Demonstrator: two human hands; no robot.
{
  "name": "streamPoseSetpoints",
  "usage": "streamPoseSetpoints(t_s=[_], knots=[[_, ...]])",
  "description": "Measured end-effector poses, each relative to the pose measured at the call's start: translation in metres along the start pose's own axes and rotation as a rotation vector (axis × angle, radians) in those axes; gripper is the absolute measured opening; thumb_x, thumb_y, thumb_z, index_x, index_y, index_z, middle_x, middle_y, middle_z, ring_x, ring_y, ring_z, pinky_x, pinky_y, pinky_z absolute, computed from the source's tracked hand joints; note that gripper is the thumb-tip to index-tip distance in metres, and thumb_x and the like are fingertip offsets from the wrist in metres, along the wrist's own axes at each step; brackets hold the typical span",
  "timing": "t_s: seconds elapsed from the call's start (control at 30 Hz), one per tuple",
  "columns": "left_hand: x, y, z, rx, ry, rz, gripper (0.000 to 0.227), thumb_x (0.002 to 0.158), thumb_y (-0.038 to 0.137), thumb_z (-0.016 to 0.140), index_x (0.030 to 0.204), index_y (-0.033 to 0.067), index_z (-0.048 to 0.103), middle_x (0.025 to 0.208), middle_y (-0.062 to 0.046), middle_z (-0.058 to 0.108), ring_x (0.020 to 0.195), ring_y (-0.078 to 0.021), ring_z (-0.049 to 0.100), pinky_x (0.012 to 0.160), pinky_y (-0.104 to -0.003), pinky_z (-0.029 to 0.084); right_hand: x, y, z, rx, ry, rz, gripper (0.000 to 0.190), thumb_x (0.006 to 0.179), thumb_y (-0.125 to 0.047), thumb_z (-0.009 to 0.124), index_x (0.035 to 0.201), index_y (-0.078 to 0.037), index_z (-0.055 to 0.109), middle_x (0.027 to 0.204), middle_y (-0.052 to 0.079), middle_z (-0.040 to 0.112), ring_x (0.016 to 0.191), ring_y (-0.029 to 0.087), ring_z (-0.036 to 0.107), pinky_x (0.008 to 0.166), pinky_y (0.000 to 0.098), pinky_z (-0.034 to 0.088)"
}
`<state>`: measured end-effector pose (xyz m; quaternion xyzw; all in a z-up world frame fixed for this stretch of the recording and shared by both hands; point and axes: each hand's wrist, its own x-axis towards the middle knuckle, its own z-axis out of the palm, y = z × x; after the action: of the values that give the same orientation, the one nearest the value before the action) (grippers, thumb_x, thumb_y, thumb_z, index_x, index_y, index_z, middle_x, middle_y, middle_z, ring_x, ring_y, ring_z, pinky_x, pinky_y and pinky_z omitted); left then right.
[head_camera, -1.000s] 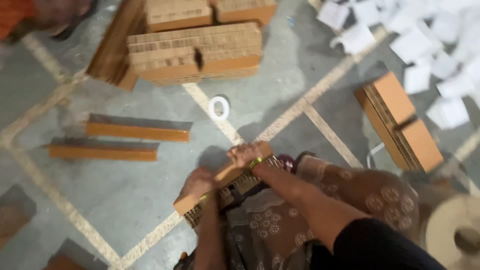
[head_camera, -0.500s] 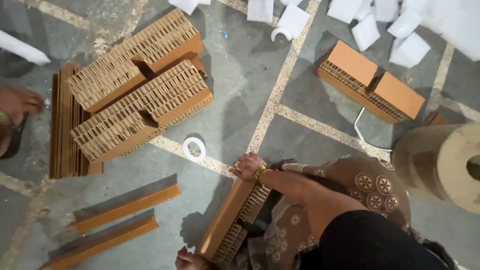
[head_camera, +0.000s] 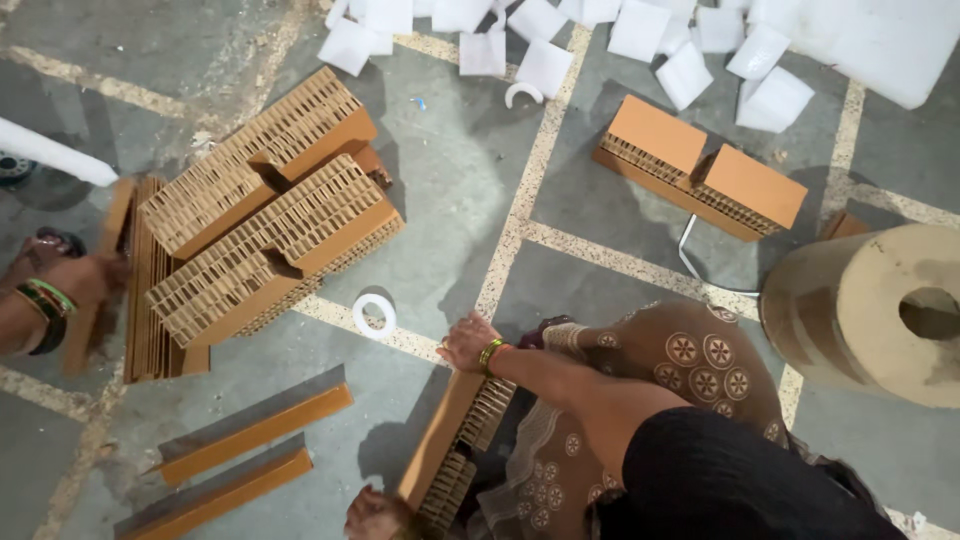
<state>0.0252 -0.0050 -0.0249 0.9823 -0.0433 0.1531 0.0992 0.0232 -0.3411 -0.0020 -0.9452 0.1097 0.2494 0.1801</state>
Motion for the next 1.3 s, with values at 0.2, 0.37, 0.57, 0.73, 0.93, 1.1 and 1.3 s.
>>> streamPoseSetpoints(t_s=[0.2, 0.37, 0.57, 0.73, 0.93, 1.1, 1.3], knots=[[-0.001, 0.081, 0.025, 0.01, -0.282, 0.096, 0.032, 0.102, 0.032, 0.05, 0.091, 0.0141, 0.074, 0.085, -0.01, 0.073, 0.077, -0.0346, 0.069, 0.069, -0.05, 0.056, 0.016, -0.068, 0.07, 0.082, -0.034, -0.186, 0.05, 0.103, -0.05, 0.04, 0.108, -0.015, 0.075, 0.111, 0.01, 0.071, 0.112, 0.027, 0.061, 0.106, 0.0481, 0.039], [-0.001, 0.104, 0.056, -0.21, -0.335, -0.027, 0.033, 0.104, 0.033, 0.05, 0.089, 0.0161, 0.075, 0.082, -0.01, 0.073, 0.074, -0.0329, 0.069, 0.063, -0.047, 0.055, 0.015, -0.081, 0.111, 0.128, 0.092, -0.192, 0.052, 0.103, -0.051, 0.042, 0.1, -0.012, 0.076, 0.111, 0.013, 0.071, 0.112, 0.03, 0.062, 0.106, 0.0497, 0.039], [-0.019, 0.104, 0.049, 0.008, -0.093, -0.033, 0.031, 0.101, 0.034, 0.057, 0.084, 0.0158, 0.076, 0.082, -0.007, 0.075, 0.072, -0.0292, 0.07, 0.062, -0.046, 0.055, 0.011, -0.08, 0.114, 0.055, 0.266, -0.271, 0.053, 0.107, -0.049, 0.043, 0.094, -0.01, 0.076, 0.101, 0.012, 0.073, 0.103, 0.032, 0.066, 0.094, 0.0494, 0.047], [-0.006, 0.11, 0.043, -0.02, -0.107, 0.013, 0.031, 0.101, 0.037, 0.057, 0.088, 0.0164, 0.077, 0.083, -0.007, 0.075, 0.073, -0.0294, 0.071, 0.064, -0.045, 0.057, 0.013, -0.078, 0.098, 0.049, 0.324, -0.28, 0.047, 0.105, -0.046, 0.046, 0.096, -0.011, 0.076, 0.104, 0.009, 0.073, 0.106, 0.03, 0.066, 0.096, 0.0479, 0.048], [-0.002, 0.086, 0.029, -0.048, -0.363, -0.063, 0.041, 0.105, 0.043, 0.047, 0.099, 0.0149, 0.077, 0.093, -0.01, 0.076, 0.077, -0.0306, 0.073, 0.07, -0.047, 0.058, 0.004, -0.077, 0.049, -0.012, 0.012, -0.168, 0.038, 0.105, -0.041, 0.044, 0.113, -0.018, 0.074, 0.121, 0.006, 0.07, 0.117, 0.026, 0.065, 0.105, 0.0444, 0.048], [0.0, -0.028, -0.011, -0.133, -0.454, -0.677, 0.052, 0.109, 0.048, 0.039, 0.108, 0.0137, 0.077, 0.1, -0.013, 0.077, 0.081, -0.0315, 0.075, 0.075, -0.048, 0.059, -0.008, -0.001, -0.013, -0.096, -0.146, -0.007, 0.037, 0.102, -0.033, 0.042, 0.122, -0.025, 0.071, 0.131, 0.001, 0.068, 0.131, 0.02, 0.057, 0.113, 0.0464, 0.043], [-0.018, -0.055, 0.005, -0.134, -0.204, -0.684, 0.056, 0.108, 0.045, 0.038, 0.092, 0.014, 0.081, 0.097, -0.016, 0.077, 0.088, -0.0376, 0.071, 0.083, -0.049, 0.055, 0.022, 0.044, 0.033, -0.15, 0.11, -0.047, 0.043, 0.104, -0.041, 0.036, 0.123, -0.02, 0.069, 0.125, 0.009, 0.07, 0.132, 0.028, 0.055, 0.113, 0.0485, 0.04]])
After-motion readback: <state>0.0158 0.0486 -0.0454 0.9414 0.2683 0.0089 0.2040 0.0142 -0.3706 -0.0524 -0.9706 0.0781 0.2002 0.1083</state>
